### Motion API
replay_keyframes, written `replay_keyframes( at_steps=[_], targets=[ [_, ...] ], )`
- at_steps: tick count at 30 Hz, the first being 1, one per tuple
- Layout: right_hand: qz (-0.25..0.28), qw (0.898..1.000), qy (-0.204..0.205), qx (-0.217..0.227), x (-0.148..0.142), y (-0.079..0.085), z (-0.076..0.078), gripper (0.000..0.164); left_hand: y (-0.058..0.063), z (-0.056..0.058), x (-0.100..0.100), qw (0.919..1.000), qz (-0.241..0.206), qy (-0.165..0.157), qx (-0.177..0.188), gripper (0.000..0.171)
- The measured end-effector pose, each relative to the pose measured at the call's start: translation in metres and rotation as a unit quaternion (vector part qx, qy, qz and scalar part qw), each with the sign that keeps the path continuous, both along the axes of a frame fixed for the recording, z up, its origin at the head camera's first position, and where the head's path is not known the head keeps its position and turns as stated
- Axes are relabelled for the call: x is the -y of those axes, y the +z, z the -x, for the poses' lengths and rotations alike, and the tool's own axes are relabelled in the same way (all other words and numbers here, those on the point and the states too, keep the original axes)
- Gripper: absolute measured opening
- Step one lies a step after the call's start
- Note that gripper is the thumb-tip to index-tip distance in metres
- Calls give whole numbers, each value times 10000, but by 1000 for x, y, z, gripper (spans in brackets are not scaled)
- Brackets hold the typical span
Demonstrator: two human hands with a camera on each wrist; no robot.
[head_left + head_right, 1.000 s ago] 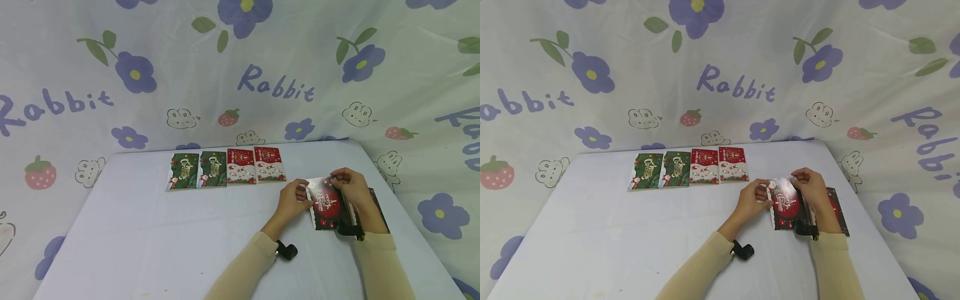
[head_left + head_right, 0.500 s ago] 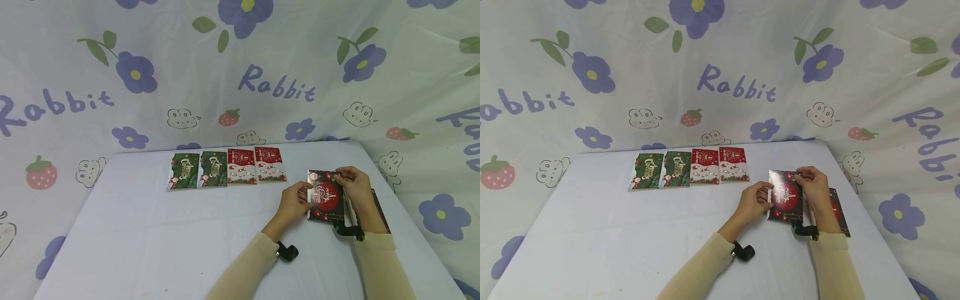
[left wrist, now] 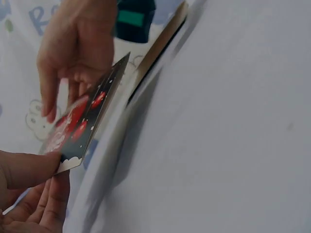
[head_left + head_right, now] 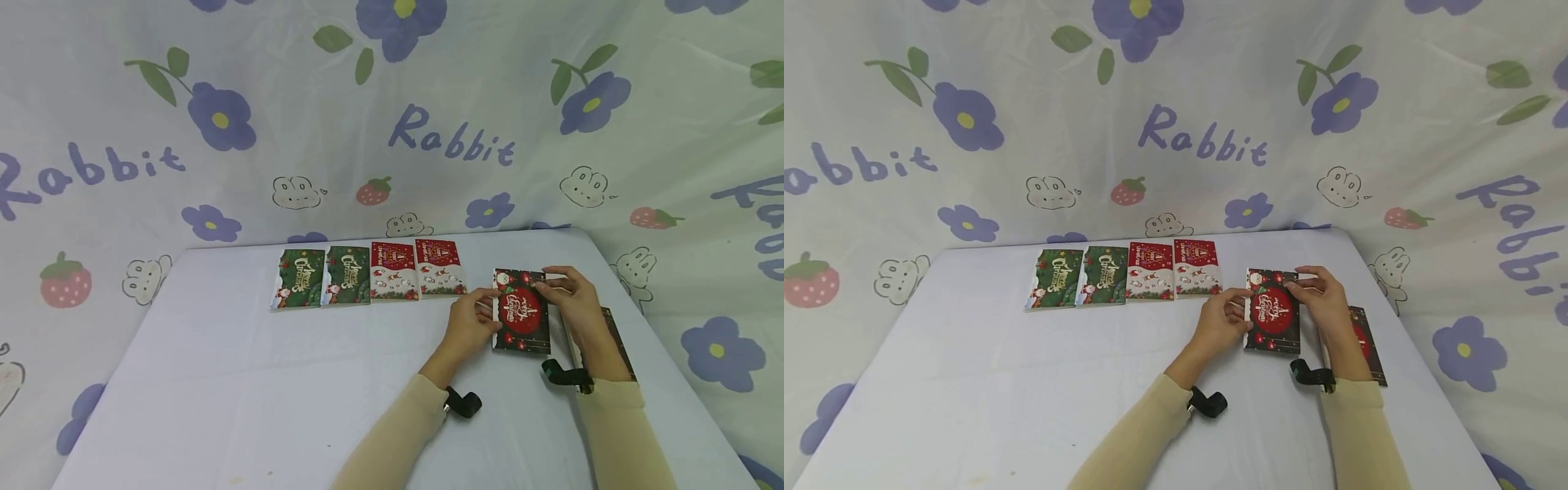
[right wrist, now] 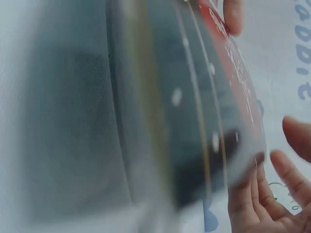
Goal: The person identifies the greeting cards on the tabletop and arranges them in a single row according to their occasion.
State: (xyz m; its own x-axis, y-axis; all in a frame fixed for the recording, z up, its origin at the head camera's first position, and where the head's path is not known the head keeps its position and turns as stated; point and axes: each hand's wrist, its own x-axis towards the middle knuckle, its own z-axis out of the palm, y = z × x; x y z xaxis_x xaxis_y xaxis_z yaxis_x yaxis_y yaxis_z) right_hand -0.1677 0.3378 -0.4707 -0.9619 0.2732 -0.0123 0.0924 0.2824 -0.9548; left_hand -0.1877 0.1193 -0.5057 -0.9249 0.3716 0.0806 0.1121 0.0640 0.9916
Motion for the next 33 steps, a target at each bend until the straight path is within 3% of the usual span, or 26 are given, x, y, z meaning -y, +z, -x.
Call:
replay_keyframes(
  at_steps=[4,9,14,25,33],
  targets=[
    [26,9984,551,88,3,-1,0,55,0,7,10,9995,-242,143,134,55],
    [108,9924,1225,-28,6,-4,1,47,1,14,21,9984,-433,275,218,56],
    [226,9860,1648,-153,8,-6,3,48,2,20,26,9974,-551,417,222,56],
    [296,9869,1584,51,18,-12,6,53,-1,20,31,9952,-515,815,189,49],
    [73,9920,1244,198,25,-6,5,53,0,21,27,9950,-162,965,-206,44]
  ],
)
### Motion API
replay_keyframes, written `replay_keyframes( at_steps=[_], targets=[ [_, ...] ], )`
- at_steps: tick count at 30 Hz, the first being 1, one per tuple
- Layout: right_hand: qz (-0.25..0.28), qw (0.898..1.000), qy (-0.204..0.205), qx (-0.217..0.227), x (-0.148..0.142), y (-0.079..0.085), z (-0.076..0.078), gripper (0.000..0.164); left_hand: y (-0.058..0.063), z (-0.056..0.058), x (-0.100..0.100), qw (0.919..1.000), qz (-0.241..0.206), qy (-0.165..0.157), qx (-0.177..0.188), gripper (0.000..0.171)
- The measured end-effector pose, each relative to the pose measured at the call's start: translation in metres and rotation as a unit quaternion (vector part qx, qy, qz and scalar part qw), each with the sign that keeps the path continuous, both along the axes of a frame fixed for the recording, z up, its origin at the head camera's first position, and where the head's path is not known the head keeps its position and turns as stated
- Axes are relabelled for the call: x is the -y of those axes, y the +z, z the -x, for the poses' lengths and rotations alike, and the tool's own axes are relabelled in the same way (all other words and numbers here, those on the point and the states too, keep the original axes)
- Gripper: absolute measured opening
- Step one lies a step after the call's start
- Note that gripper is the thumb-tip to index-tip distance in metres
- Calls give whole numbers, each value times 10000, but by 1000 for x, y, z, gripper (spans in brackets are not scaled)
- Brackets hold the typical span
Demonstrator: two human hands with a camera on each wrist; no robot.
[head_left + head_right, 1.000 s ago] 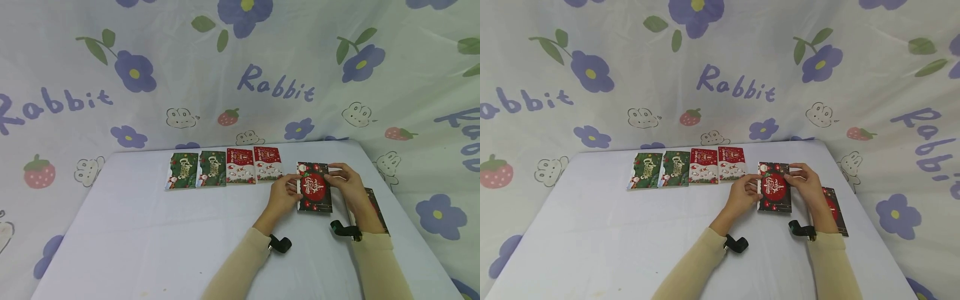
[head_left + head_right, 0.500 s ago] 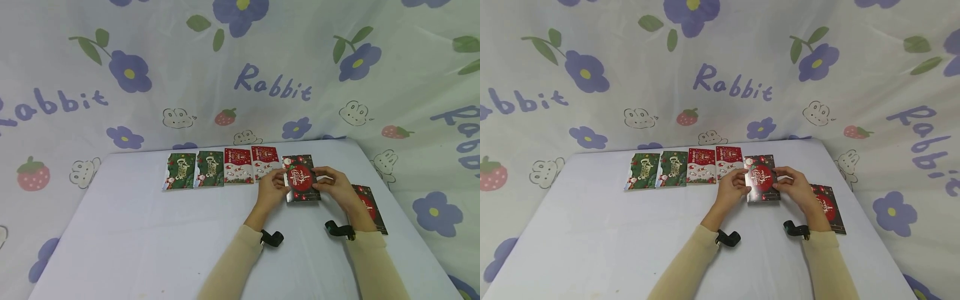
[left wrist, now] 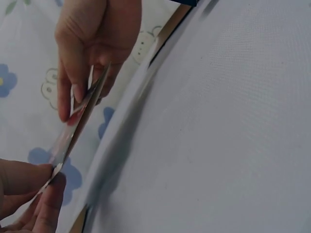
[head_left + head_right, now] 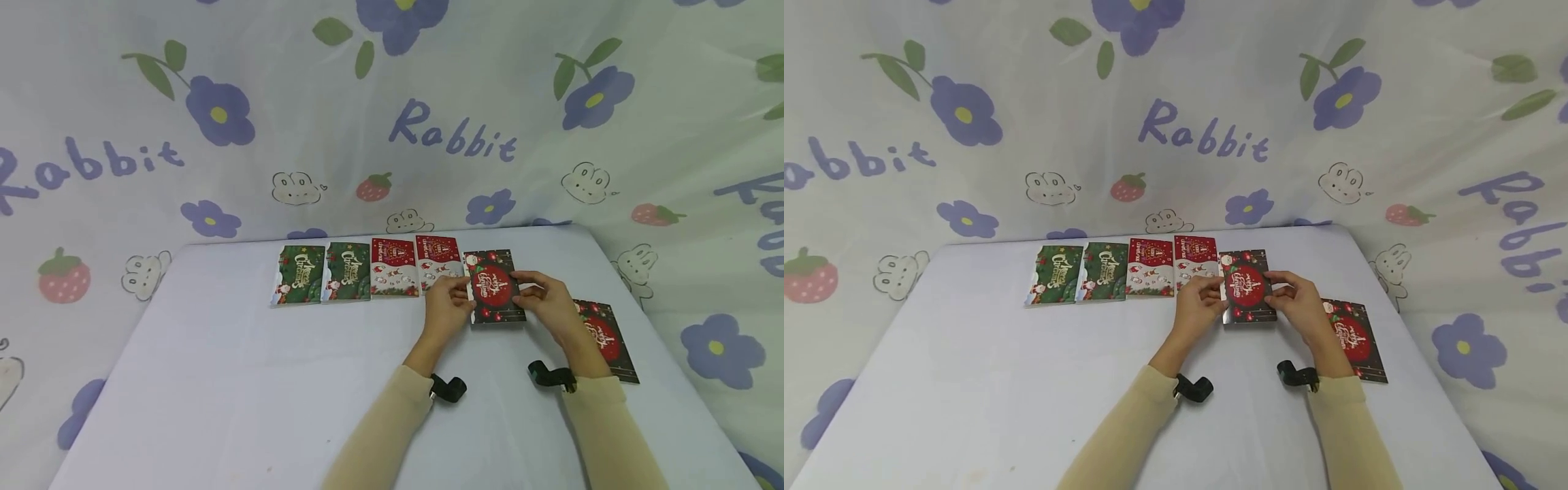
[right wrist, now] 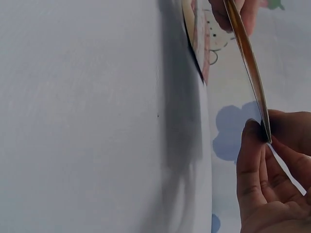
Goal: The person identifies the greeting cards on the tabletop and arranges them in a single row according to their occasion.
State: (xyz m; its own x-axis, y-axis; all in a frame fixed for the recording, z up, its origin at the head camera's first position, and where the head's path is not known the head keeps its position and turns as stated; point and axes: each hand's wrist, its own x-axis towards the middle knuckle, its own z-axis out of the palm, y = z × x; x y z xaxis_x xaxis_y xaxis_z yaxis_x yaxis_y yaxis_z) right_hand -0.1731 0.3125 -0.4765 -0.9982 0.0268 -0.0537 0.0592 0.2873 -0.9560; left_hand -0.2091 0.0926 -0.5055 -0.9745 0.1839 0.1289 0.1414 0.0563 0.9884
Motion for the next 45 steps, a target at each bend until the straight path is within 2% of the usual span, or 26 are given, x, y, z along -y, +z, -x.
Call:
replay_keyframes(
  at_steps=[6,11,17,21,27,35,45],
  targets=[
    [-262,9994,-217,-30,0,9,8,53,10,10,-6,9977,572,72,-343,42],
    [-642,9975,-279,-48,-3,13,25,54,17,30,-12,9901,1272,133,-583,40],
    [-998,9943,-335,194,-4,11,53,57,19,55,-19,9812,1891,38,-383,40],
    [-1044,9930,-341,444,-2,6,69,61,16,65,-21,9772,2113,-8,-211,42],
    [-1115,9912,-289,656,1,-3,80,64,11,71,-23,9723,2336,-6,112,44],
    [-1441,9874,-290,585,3,-10,81,61,4,72,-25,9659,2587,-13,111,42],
    [-2282,9726,-218,381,5,-12,92,59,5,76,-21,9597,2796,-34,-287,42]
  ],
)
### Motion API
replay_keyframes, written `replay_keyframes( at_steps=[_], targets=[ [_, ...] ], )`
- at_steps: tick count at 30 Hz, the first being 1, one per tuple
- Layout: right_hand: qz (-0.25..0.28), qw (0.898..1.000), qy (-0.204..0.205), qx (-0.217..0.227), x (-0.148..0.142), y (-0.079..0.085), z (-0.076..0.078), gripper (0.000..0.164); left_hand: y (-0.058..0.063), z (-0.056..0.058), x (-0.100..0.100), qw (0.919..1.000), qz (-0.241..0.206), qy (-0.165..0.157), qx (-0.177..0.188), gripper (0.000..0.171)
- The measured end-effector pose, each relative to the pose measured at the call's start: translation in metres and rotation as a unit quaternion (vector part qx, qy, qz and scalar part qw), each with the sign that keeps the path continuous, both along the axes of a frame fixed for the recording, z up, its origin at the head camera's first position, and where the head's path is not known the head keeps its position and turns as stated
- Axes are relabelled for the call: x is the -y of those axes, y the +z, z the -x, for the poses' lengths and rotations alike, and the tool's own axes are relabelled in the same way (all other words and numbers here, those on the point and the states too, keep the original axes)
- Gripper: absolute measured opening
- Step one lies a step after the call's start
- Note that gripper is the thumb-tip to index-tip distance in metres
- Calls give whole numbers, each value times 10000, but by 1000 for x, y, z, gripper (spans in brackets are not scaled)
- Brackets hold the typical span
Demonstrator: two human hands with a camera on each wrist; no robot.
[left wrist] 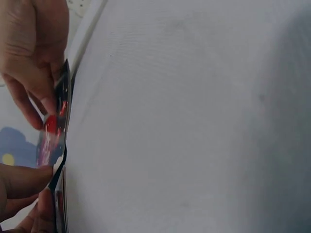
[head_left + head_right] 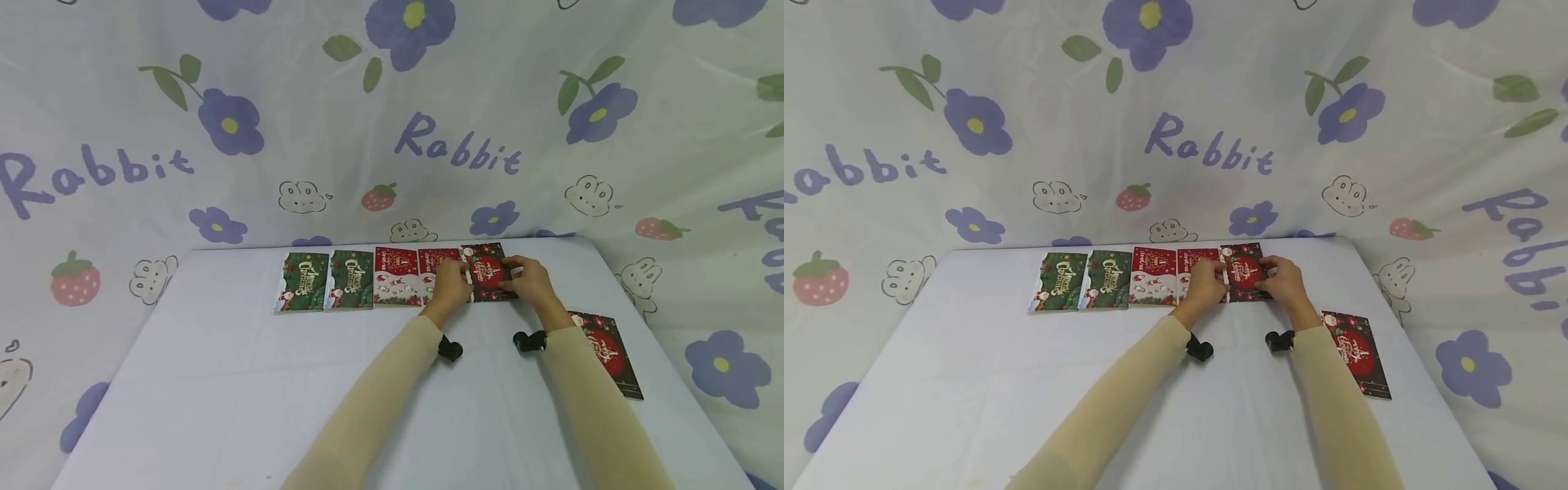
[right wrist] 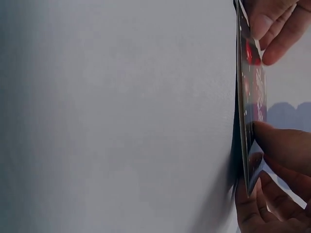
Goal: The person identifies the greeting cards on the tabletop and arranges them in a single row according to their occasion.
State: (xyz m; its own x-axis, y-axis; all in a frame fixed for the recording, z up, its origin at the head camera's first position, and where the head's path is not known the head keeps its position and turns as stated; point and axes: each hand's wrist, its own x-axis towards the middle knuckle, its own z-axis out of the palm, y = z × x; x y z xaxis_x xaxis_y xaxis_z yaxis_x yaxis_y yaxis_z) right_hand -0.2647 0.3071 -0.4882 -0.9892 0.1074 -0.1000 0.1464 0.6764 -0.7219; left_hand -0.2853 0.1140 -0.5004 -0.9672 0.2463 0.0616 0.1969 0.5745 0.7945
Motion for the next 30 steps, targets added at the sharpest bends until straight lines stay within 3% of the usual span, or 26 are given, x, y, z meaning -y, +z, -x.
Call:
replay_keyframes(
  at_steps=[12,21,30],
  targets=[
    [-600,9980,203,-45,11,7,6,56,-2,4,0,9973,641,1,-361,40],
    [-1057,9938,309,-148,13,10,4,56,-3,3,-1,9981,484,-61,-386,30],
    [-1198,9919,373,-169,14,7,4,55,-6,4,-3,9983,539,-17,-230,33]
  ],
)
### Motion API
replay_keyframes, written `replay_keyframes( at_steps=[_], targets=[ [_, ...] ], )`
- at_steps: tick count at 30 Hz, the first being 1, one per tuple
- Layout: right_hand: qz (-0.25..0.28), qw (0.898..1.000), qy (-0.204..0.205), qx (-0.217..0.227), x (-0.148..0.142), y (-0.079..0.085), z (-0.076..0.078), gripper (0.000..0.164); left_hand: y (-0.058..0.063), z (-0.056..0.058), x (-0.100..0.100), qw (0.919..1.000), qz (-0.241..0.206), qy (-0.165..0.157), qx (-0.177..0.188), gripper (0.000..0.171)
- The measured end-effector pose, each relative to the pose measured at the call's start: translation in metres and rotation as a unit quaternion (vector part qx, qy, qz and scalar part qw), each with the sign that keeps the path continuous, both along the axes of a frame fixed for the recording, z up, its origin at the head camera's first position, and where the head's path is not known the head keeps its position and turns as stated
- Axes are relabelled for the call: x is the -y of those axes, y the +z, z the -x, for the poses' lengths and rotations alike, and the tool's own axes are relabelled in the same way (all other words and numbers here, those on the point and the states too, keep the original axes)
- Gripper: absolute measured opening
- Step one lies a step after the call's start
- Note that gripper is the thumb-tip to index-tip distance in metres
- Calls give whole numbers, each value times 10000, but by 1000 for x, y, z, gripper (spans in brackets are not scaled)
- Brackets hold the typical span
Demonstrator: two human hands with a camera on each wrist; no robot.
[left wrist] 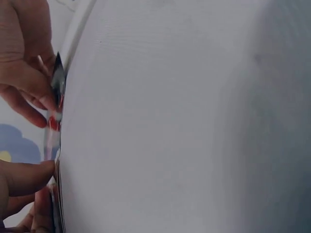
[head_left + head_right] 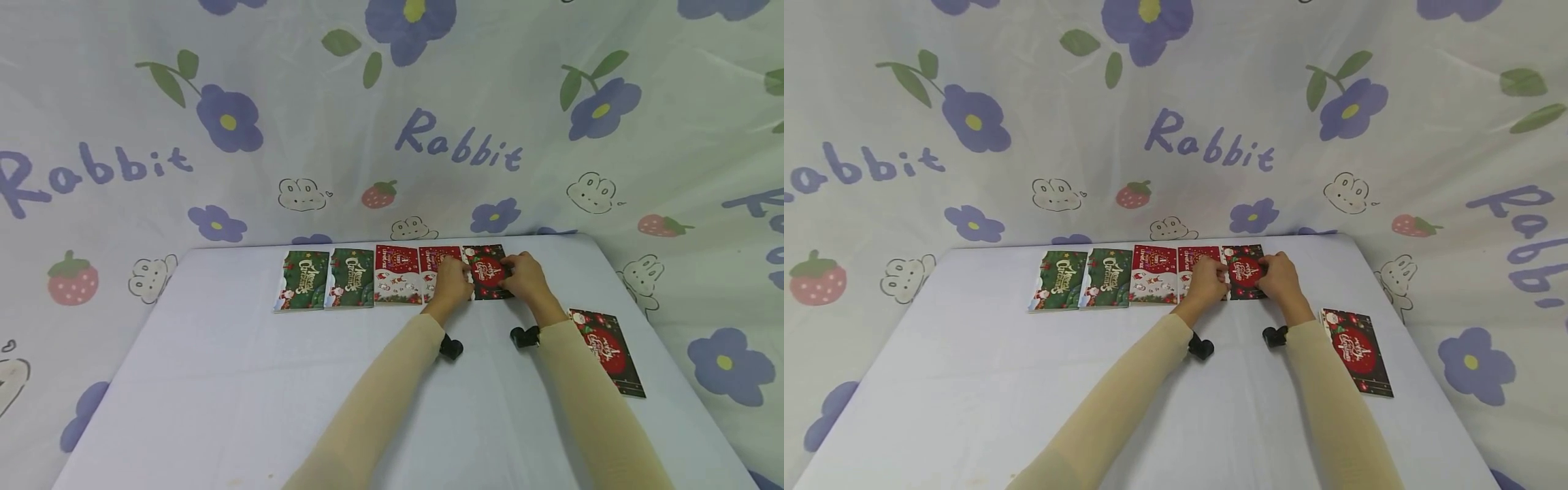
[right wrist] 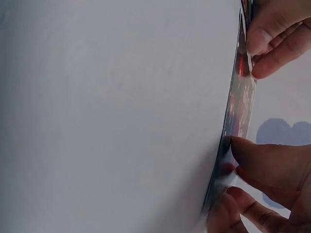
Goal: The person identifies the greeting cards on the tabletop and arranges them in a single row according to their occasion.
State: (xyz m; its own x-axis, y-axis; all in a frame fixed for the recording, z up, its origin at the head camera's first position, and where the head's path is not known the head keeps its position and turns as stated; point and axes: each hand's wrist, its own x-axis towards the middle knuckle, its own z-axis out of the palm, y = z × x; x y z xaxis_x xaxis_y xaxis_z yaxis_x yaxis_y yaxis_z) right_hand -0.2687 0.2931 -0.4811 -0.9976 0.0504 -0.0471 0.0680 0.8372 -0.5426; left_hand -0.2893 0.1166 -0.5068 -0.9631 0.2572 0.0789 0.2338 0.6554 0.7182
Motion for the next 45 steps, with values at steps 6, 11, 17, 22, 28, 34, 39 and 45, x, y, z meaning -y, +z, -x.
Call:
replay_keyframes(
  at_steps=[6,11,17,22,28,34,39,45],
  targets=[
    [-138,9999,22,56,-3,-2,2,54,2,0,0,10000,-46,-70,41,33],
    [-141,9998,86,61,-3,-1,2,54,3,-1,0,9999,-97,-71,107,34],
    [-35,9998,90,197,-3,-2,1,54,2,-1,0,9994,-91,29,329,36],
    [77,9996,41,275,-3,1,-1,55,3,-1,1,9993,-235,-28,293,35],
    [200,9993,-62,325,-1,0,-3,57,-2,2,4,9994,-276,-196,94,36],
    [93,9992,-96,386,3,-3,-6,61,4,0,5,9991,-95,-272,315,40],
    [140,9994,-75,320,6,-3,-11,63,4,1,1,9984,230,-393,324,44],
    [234,9996,-157,69,9,0,-19,68,9,-3,0,9987,127,-441,210,47]
  ],
)
